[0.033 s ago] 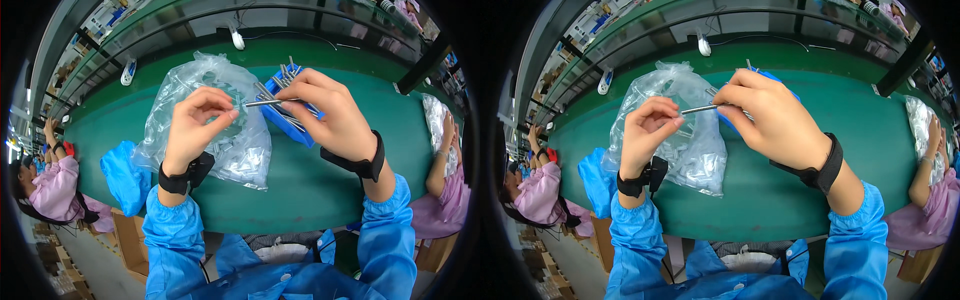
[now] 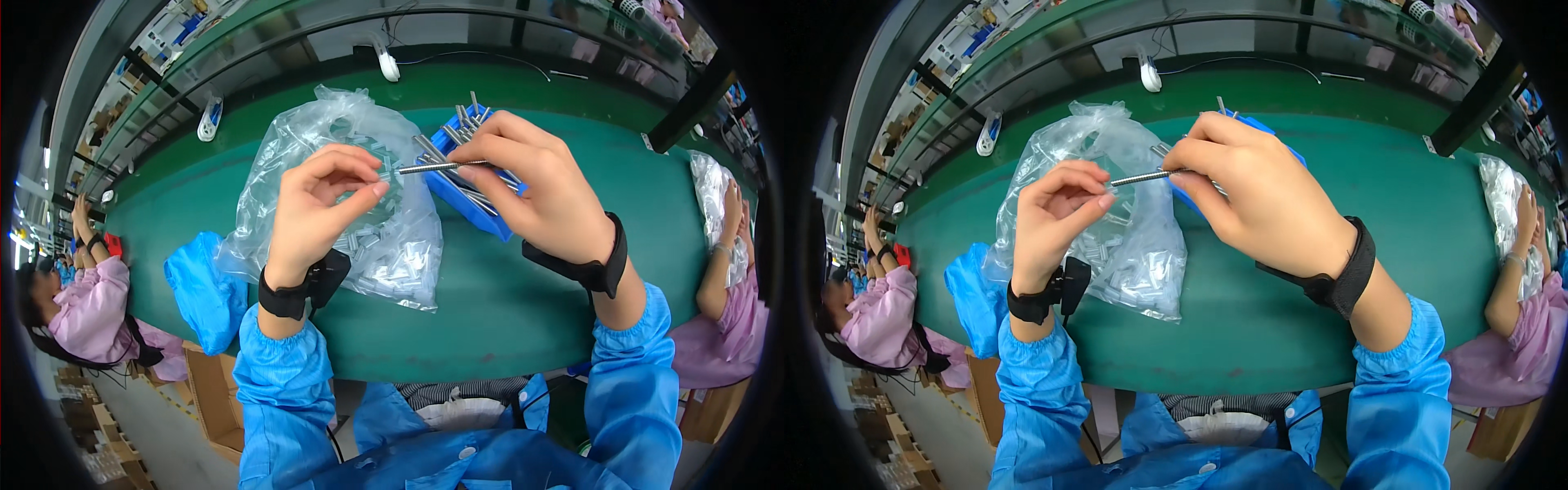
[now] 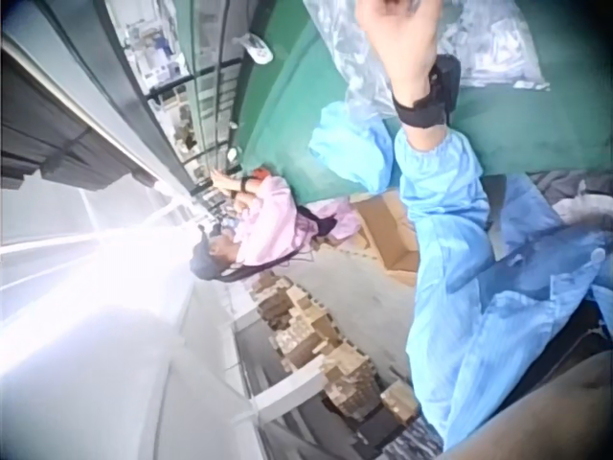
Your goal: Inspecting and sorting metal pins on an industrial assembly line.
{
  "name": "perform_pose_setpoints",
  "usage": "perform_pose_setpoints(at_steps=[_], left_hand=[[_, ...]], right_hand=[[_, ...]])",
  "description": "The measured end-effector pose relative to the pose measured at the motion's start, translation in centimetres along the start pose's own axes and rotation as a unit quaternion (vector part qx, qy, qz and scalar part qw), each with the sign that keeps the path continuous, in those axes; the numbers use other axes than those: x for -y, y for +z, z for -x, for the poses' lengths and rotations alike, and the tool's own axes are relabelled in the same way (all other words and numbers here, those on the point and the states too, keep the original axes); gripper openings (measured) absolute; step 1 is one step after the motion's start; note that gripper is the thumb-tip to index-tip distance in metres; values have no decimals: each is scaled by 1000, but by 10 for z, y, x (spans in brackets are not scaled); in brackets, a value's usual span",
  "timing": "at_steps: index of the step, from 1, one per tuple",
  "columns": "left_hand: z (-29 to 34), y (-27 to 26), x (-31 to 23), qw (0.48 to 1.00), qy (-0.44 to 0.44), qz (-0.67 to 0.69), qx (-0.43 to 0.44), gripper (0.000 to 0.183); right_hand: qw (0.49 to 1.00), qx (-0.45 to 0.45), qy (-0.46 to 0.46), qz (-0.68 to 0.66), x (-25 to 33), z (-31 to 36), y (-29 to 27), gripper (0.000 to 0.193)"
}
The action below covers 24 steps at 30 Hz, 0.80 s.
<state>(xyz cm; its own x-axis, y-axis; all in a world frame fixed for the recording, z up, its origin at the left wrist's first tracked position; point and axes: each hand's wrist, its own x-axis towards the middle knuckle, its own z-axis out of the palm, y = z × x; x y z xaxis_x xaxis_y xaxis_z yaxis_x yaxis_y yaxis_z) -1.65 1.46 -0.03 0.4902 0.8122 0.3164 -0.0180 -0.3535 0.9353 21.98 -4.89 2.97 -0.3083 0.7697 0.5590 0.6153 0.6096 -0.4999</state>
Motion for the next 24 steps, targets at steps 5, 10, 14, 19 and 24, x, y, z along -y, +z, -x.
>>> perform_pose_setpoints(at_steps=[5,10,14,19,24], left_hand=[[1,5,-3,999,16,50,-3,15],[1,8,-4,999,12,49,-5,14],[2,7,-2,999,11,35,-4,14],[1,8,-4,999,-7,38,2,13],[3,11,-3,997,-52,48,6,14]], right_hand=[[1000,-3,-2,11,-1,3,3,8],[1000,0,-7,10,-5,3,8,8],[1000,9,-7,11,-6,3,9,8],[1000,13,-6,14,-8,4,8,8],[1000,17,-14,4,-10,5,10,8]])
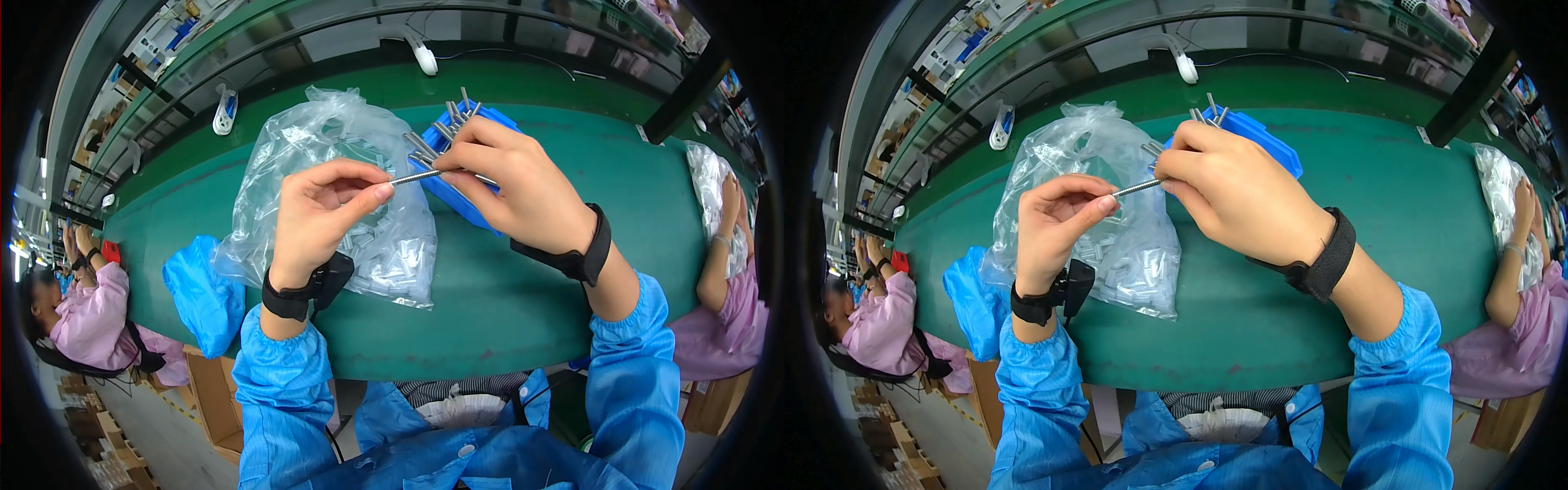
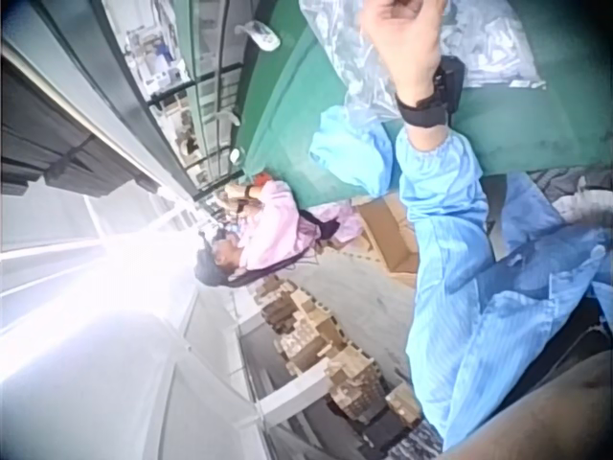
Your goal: Inspecting and sorting metal pins on an industrial assembly line.
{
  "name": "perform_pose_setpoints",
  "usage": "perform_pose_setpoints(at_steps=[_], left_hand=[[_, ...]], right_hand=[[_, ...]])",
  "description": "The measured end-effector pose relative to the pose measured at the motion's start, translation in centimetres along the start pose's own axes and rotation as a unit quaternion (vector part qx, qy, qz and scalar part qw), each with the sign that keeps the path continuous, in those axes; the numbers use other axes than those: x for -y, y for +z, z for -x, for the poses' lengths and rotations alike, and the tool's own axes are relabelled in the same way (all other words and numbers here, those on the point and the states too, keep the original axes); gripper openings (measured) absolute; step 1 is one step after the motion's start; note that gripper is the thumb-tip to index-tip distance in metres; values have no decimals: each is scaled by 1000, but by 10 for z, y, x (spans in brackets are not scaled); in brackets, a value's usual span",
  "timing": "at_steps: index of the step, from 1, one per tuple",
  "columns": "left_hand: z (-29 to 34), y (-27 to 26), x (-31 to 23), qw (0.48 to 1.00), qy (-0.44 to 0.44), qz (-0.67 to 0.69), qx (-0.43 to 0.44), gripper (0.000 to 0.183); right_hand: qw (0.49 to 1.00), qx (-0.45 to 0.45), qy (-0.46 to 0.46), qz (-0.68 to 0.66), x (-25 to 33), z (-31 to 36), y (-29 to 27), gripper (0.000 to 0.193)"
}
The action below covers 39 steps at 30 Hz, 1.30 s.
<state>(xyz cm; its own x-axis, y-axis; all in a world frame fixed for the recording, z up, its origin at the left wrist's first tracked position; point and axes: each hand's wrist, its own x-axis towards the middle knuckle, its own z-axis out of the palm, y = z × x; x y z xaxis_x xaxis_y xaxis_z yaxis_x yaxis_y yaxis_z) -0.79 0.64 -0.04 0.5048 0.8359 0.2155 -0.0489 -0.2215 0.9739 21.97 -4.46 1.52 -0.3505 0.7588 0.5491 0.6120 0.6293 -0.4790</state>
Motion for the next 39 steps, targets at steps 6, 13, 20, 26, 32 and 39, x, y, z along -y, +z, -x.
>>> perform_pose_setpoints(at_steps=[6,13,20,26,32,39], left_hand=[[0,6,6,1000,3,-14,-9,15],[-1,12,7,997,58,-5,-50,19],[-2,0,7,998,35,6,-54,17],[-1,3,8,990,85,-65,-87,17],[0,5,11,992,85,-29,-92,19],[-3,15,20,977,77,126,-152,18]], right_hand=[[1000,5,12,-5,0,2,3,7],[1000,-5,8,-12,1,-1,6,7],[998,-59,-6,21,-4,-1,5,7],[999,-45,14,5,-5,0,11,7],[998,-47,32,-13,-5,0,11,7],[995,-85,45,7,1,2,24,12]])
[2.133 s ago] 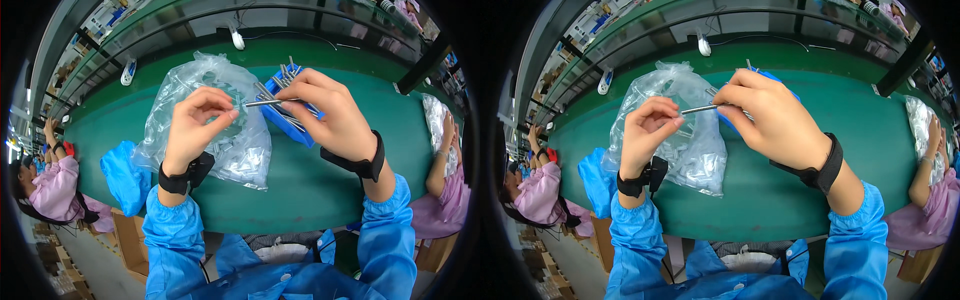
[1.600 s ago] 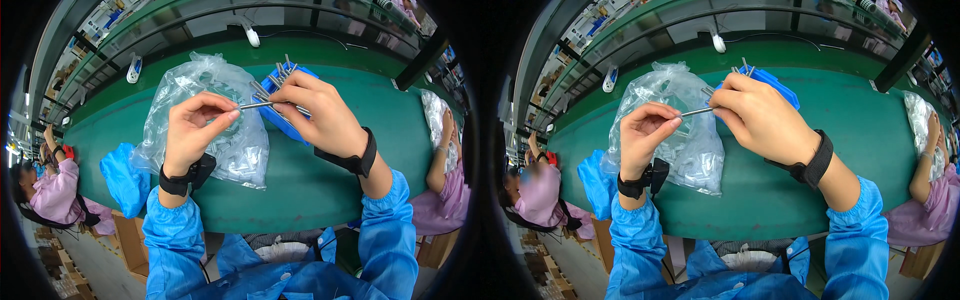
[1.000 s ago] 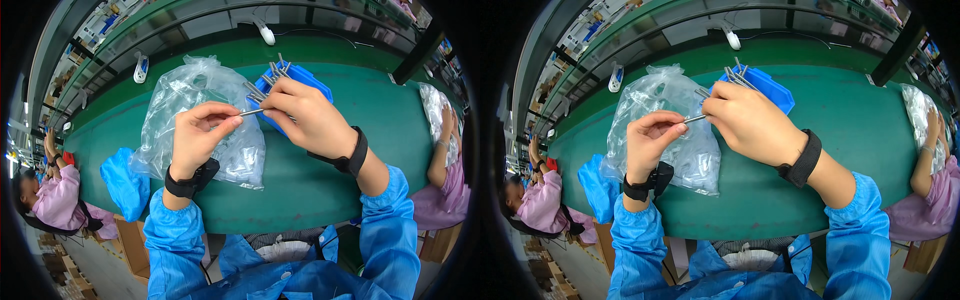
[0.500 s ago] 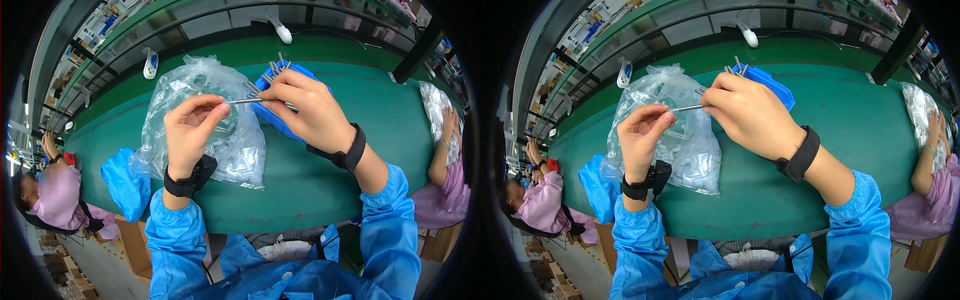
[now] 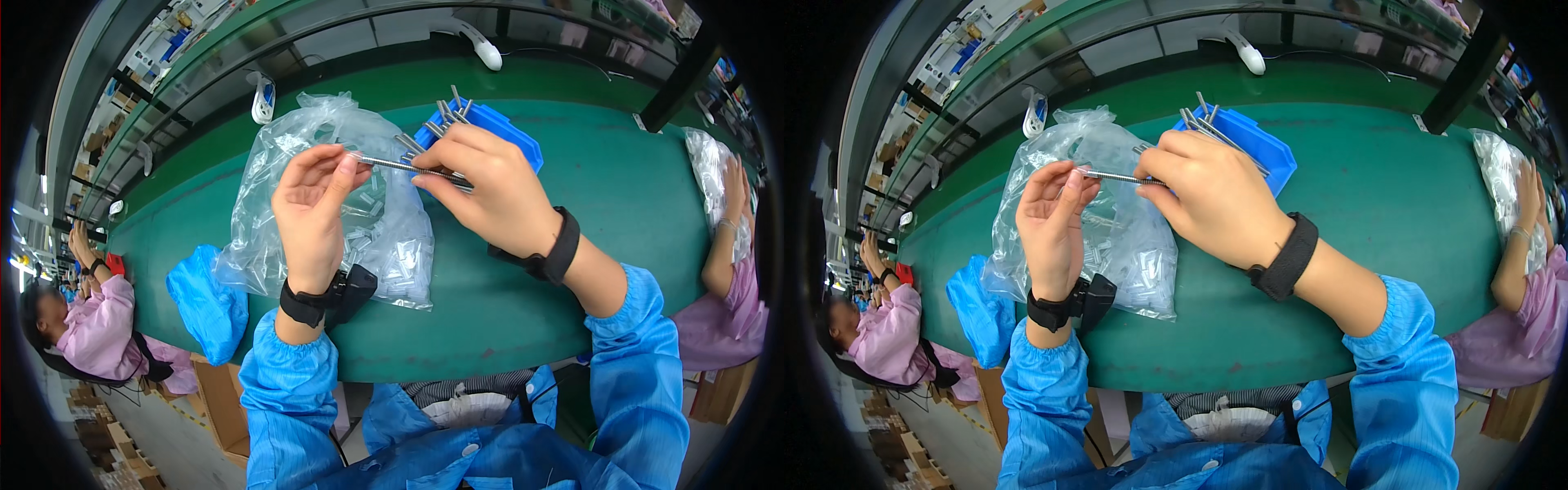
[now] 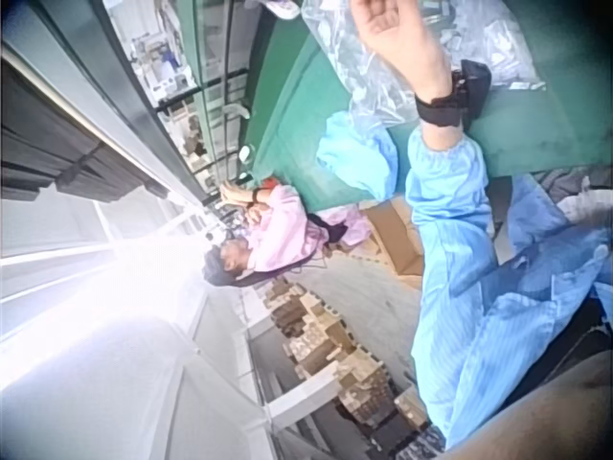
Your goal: Inspecting and sorting metal pins on an industrial assembly line.
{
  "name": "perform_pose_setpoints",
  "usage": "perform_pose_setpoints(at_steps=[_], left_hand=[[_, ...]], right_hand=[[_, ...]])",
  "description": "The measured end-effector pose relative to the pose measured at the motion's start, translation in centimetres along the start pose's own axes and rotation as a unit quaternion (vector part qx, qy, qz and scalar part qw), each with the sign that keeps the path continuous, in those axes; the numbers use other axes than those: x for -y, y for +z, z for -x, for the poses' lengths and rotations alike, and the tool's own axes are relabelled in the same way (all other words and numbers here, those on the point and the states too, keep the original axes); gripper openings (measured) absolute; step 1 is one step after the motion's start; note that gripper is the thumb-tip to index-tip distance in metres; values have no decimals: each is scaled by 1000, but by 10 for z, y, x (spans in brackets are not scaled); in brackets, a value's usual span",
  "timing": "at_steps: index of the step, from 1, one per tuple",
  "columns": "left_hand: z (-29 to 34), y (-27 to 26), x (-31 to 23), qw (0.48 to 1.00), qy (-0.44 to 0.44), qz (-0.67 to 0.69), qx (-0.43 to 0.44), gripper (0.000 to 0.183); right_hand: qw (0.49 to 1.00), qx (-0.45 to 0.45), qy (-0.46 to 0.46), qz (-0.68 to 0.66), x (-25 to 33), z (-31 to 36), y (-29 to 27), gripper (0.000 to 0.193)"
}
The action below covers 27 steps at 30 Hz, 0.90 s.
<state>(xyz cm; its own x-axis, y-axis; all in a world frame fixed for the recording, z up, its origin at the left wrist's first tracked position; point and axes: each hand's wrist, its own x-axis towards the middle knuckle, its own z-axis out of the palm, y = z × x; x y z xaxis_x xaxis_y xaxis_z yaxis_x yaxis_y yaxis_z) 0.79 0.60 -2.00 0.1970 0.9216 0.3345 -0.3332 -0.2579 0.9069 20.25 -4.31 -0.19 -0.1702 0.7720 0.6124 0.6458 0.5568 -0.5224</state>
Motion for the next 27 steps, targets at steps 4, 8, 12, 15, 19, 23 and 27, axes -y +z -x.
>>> perform_pose_setpoints(at_steps=[4,8,12,15,19,23,27], left_hand=[[1,3,8,1000,-10,10,-26,19],[2,5,13,999,-16,3,-40,21],[3,3,13,999,-29,-5,-41,22],[3,3,13,999,-27,0,-33,22],[4,3,13,1000,-9,-3,-24,22],[5,7,12,1000,6,7,-18,24],[8,10,10,999,23,-18,-18,25]], right_hand=[[1000,-11,-4,8,-5,4,12,15],[1000,2,0,1,-1,7,15,13],[999,13,26,-35,-1,8,18,13],[995,20,58,-74,1,7,16,14],[981,33,125,-148,6,5,13,16],[988,10,86,-127,4,7,18,14],[996,1,45,-83,5,7,18,12]])
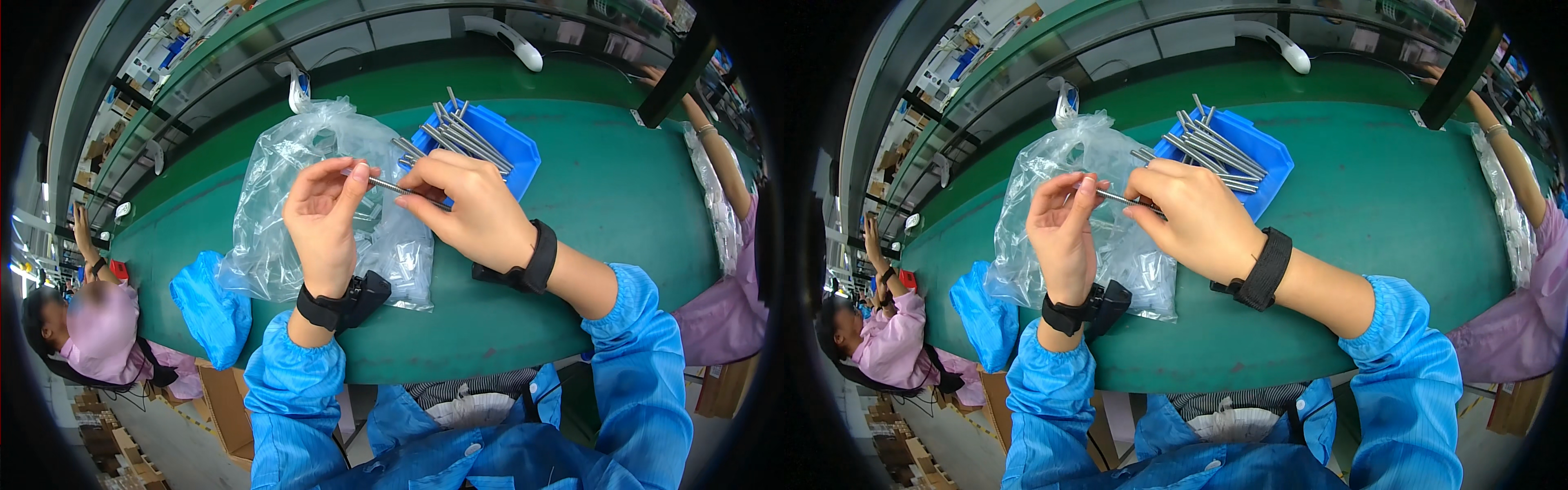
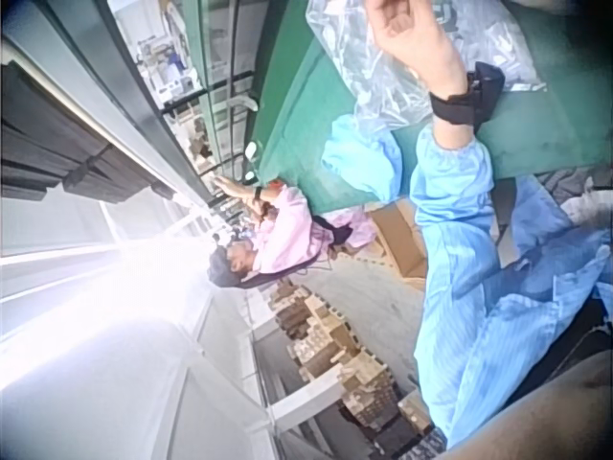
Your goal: Inspecting and sorting metal pins on an industrial assembly line.
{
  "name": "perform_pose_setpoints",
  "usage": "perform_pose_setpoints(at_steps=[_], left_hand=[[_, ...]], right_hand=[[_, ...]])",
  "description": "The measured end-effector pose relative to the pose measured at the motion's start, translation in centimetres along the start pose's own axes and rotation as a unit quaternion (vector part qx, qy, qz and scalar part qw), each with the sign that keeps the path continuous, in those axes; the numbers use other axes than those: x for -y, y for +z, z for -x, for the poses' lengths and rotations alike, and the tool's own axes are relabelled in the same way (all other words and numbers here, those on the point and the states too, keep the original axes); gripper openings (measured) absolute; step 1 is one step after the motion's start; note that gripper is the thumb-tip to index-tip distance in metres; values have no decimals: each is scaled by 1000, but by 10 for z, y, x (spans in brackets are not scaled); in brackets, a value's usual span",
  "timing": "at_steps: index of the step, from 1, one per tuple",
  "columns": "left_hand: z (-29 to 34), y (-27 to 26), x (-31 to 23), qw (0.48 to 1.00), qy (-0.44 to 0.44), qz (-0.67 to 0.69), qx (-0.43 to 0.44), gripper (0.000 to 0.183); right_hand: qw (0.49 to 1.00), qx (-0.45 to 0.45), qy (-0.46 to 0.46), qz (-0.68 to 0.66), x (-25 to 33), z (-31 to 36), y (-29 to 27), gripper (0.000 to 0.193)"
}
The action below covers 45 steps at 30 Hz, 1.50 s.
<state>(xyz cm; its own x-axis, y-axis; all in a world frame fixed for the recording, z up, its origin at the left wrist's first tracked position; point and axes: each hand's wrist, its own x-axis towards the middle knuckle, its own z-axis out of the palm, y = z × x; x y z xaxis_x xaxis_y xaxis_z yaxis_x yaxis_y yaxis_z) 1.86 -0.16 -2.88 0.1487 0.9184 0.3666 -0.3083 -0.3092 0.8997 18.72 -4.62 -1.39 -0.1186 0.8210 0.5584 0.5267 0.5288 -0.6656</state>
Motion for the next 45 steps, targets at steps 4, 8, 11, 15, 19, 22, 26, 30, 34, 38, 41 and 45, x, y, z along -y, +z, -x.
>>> perform_pose_setpoints(at_steps=[4,8,11,15,19,22,26,30,34,38,41,45], left_hand=[[2,4,0,999,11,23,-33,23],[4,4,2,998,12,39,-41,20],[3,1,6,998,17,55,-26,18],[3,1,7,998,19,63,-23,17],[3,3,5,997,18,68,-26,18],[3,2,4,997,12,71,-19,18],[4,0,3,998,13,62,8,16],[3,0,2,998,11,63,16,16],[3,0,3,997,9,68,26,16],[4,1,3,997,5,67,34,17],[4,1,3,997,7,64,40,16],[3,2,0,996,-18,70,43,14]], right_hand=[[999,-23,-15,20,-1,1,3,11],[999,-31,-24,20,-2,5,6,11],[999,-35,-25,7,-2,5,7,10],[1000,-22,0,-10,0,5,6,11],[995,-4,69,-71,5,5,6,12],[985,-4,99,-143,6,5,7,12],[965,26,165,-200,11,3,4,11],[954,37,189,-230,9,3,5,11],[944,27,199,-264,7,4,8,14],[918,32,222,-326,5,4,9,14],[900,48,233,-365,5,3,7,15],[876,79,258,-401,2,-2,1,16]])
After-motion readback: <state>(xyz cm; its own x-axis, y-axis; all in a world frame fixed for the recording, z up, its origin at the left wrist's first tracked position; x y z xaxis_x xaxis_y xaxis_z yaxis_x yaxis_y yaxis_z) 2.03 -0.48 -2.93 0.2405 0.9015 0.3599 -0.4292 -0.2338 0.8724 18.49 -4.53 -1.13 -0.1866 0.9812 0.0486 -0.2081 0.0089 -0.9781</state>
